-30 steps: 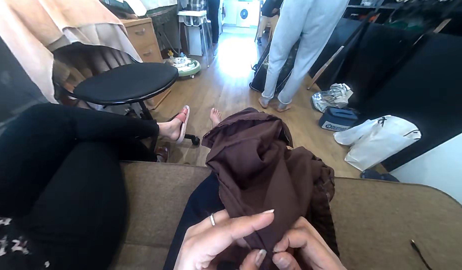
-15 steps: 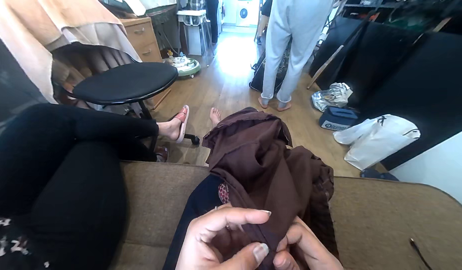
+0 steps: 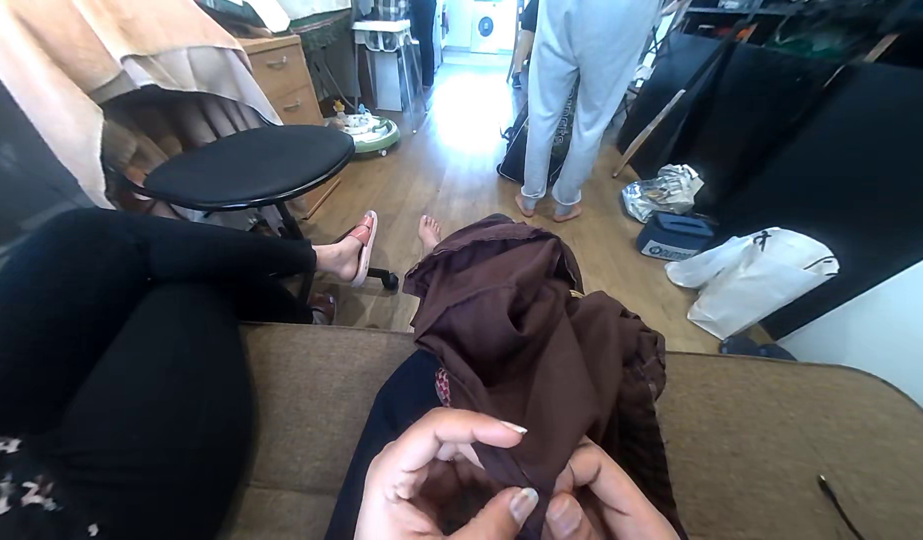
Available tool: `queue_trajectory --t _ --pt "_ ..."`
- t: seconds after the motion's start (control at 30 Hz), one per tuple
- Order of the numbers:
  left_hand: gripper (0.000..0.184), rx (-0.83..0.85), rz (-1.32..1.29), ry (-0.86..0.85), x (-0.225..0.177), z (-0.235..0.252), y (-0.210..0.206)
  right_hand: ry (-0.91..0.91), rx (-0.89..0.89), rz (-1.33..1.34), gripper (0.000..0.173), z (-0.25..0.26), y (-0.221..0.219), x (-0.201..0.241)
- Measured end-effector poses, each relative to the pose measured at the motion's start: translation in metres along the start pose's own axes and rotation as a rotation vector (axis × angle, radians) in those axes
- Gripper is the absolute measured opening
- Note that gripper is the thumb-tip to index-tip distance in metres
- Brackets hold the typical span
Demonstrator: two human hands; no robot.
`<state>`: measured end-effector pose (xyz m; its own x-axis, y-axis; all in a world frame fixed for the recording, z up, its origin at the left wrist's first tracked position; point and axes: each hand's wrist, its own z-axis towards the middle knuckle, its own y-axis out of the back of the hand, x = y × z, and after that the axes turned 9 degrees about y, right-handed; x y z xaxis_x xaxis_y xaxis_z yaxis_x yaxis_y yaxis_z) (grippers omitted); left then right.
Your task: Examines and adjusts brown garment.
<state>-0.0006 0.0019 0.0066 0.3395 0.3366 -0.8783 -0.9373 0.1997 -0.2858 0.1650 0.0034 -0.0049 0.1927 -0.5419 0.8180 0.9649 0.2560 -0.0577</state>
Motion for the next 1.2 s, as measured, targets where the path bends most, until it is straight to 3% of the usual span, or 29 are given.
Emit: queue_trajectory --t 0.2,0.5,0.8,1.2 --pt "0.037 0.027 0.192 -0.093 -0.0019 0.0013 0.0064 0.035 0.011 -0.067 0.018 0.0014 0.0035 -0.0010" --pt "0.037 0.089 0.242 -0.017 -0.0022 0.0041 0.0087 0.042 0.005 -0.085 0.022 0.0031 0.0079 -0.0043" --pt "0.030 0.086 -0.061 0.119 -0.0005 0.0033 0.0051 -0.083 0.001 0.135 0.016 0.0013 0.0039 -0.0034" --pt "0.038 0.059 -0.119 0.094 0.0054 0.0020 -0.0005 -0.247 -0.037 0.398 0.011 0.0032 0.0028 0.0038"
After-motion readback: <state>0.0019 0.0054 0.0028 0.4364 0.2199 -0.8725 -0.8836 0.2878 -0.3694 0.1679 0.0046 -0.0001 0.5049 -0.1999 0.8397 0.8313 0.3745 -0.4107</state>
